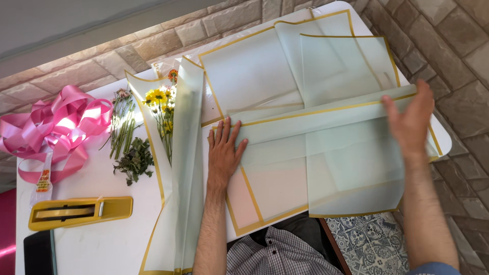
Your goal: The person organizes and unfolds several sheets of semi-transparent wrapping paper on a table, smoothing the surfaces and aligning the gold-edged sheets by hand.
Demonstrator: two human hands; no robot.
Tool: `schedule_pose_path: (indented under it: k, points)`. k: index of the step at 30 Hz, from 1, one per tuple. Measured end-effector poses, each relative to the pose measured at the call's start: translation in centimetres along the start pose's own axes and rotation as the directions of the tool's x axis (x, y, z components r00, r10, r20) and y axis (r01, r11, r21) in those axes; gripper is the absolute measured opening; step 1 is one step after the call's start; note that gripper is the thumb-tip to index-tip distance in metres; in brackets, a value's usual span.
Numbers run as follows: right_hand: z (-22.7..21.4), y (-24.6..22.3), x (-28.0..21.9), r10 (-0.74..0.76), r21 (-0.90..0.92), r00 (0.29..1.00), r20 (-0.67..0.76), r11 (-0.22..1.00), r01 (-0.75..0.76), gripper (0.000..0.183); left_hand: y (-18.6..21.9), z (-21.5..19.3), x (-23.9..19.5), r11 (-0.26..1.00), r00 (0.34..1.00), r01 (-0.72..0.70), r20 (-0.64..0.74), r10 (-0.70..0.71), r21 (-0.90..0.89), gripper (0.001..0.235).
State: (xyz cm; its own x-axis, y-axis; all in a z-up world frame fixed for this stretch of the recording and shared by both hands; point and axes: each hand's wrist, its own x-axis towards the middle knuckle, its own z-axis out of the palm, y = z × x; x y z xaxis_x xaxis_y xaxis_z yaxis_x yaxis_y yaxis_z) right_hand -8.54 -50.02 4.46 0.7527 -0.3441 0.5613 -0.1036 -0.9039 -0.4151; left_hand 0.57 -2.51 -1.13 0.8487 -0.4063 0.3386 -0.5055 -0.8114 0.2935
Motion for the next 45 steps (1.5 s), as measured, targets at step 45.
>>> schedule_pose_path:
  k: [45]
  points:
    - [2.4, 5.0, 3.6, 0.144, -0.210, 0.893, 0.427, 0.976, -0.057, 0.035, -0.9, 1.0, 1.9, 0.995, 1.000, -0.003, 0.028, 0.000, 0.104, 0.057]
